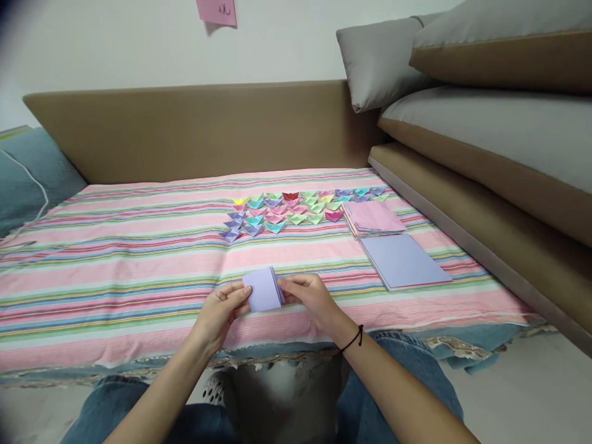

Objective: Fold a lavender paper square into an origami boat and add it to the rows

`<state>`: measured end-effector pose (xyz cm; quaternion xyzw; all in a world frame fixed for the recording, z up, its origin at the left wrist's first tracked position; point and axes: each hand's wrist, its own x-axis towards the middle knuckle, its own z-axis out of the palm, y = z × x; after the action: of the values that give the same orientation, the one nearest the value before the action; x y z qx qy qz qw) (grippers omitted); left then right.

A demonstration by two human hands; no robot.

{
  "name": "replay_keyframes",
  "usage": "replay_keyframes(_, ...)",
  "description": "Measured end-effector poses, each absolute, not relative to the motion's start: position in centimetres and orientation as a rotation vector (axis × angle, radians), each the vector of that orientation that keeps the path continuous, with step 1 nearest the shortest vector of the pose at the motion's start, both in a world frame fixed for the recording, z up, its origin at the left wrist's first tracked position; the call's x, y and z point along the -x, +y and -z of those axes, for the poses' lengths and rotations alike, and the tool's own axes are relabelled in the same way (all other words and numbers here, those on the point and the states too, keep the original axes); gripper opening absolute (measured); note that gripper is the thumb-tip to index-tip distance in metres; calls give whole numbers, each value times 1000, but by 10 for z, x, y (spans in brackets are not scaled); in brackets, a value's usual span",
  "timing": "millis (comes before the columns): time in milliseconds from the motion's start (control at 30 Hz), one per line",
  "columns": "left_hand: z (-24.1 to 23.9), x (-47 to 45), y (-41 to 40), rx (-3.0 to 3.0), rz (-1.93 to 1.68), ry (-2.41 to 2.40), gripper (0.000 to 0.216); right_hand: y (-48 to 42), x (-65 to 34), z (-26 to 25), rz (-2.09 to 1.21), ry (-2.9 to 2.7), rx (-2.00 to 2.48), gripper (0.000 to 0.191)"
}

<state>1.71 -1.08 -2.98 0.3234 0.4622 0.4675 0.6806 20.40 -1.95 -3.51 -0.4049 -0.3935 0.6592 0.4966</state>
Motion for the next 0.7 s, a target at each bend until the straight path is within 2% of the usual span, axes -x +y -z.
replay_keyframes(133, 30, -21, -13, -687, -1125, 1015, 34, -20, -204, 35, -1575, -1077, 998, 32)
replay_keyframes(233, 31, -23, -16, -720, -1101, 976, 37, -20, -204, 38, -1421, -1149, 1027, 32)
replay_keyframes(433, 33, -17, -15, -1182, -1066, 991, 59, -17, -208, 44, -1242, -1211, 1110, 28)
replay_keyframes(700, 47, -20, -7, -1285, -1028, 993, 48, -14, -212, 53, -1151, -1273, 1126, 33)
